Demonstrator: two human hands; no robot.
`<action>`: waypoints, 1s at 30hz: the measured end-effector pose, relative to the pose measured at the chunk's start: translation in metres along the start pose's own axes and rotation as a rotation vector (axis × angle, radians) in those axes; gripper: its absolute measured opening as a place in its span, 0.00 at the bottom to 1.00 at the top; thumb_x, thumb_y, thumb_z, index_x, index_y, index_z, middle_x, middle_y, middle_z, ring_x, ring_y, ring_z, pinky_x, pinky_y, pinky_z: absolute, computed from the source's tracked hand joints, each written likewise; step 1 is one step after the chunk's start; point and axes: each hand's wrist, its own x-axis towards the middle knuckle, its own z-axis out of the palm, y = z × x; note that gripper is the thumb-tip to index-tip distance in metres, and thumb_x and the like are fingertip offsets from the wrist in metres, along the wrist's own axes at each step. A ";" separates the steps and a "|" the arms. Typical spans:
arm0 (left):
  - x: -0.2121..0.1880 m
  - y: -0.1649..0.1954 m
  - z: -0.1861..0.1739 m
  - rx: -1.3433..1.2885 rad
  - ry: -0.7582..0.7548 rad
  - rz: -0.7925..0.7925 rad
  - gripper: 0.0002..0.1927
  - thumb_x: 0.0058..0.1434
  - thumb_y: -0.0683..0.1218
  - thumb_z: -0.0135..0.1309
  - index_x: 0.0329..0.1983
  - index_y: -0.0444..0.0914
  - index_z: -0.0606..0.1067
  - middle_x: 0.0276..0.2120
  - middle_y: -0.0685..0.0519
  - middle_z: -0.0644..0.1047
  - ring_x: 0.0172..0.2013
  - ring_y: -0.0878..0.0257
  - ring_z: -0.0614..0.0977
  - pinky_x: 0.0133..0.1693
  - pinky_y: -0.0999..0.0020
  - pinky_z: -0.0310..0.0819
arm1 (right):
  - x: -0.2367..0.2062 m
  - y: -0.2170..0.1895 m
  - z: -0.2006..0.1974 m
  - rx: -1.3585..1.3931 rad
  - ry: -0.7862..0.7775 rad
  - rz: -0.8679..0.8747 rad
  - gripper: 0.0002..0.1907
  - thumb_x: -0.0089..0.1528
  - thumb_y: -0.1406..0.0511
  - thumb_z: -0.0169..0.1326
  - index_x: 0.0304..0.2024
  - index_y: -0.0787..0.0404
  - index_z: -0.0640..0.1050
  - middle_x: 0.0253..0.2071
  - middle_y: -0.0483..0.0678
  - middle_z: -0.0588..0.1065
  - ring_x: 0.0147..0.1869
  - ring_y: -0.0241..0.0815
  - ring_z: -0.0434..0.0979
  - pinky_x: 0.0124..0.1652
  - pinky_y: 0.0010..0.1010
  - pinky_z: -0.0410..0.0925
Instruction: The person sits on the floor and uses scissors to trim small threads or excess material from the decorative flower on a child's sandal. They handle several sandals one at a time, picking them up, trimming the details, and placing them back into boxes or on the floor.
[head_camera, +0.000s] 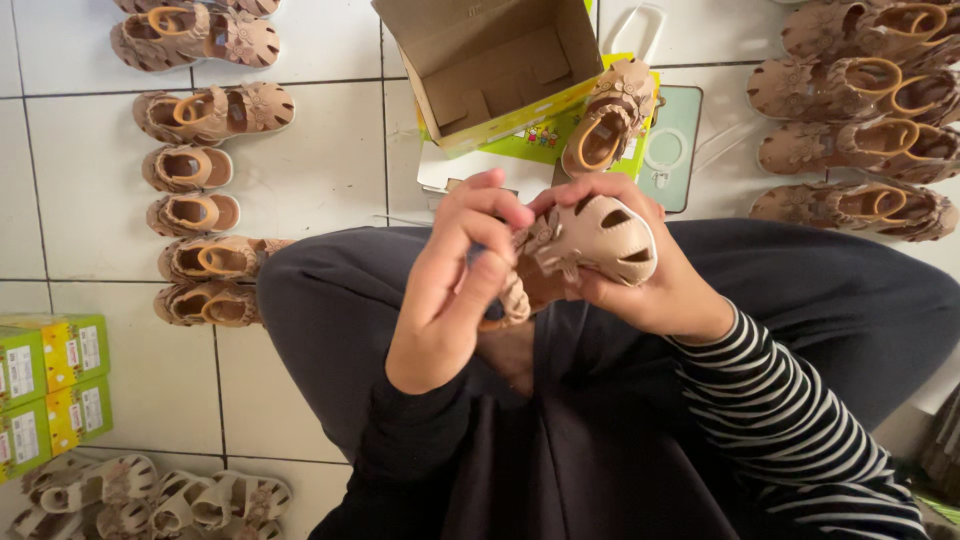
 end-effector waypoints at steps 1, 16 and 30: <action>-0.001 0.000 0.000 -0.091 0.025 -0.025 0.07 0.78 0.45 0.44 0.43 0.38 0.68 0.53 0.52 0.72 0.70 0.55 0.63 0.73 0.61 0.53 | 0.000 -0.001 -0.001 0.049 -0.027 -0.004 0.31 0.61 0.71 0.60 0.65 0.58 0.64 0.65 0.53 0.72 0.65 0.42 0.74 0.67 0.39 0.69; 0.002 0.029 0.002 0.702 0.083 0.279 0.07 0.63 0.47 0.65 0.43 0.46 0.81 0.51 0.60 0.78 0.64 0.54 0.72 0.66 0.58 0.58 | 0.003 -0.002 -0.006 0.145 -0.136 -0.002 0.31 0.61 0.69 0.60 0.65 0.58 0.66 0.65 0.56 0.72 0.70 0.46 0.74 0.67 0.39 0.70; 0.001 0.029 0.024 0.991 0.224 0.196 0.06 0.65 0.51 0.65 0.34 0.47 0.81 0.55 0.66 0.79 0.70 0.54 0.64 0.69 0.44 0.41 | 0.003 -0.004 -0.003 -0.240 -0.045 0.057 0.36 0.53 0.72 0.63 0.63 0.58 0.67 0.53 0.45 0.75 0.58 0.36 0.76 0.58 0.29 0.65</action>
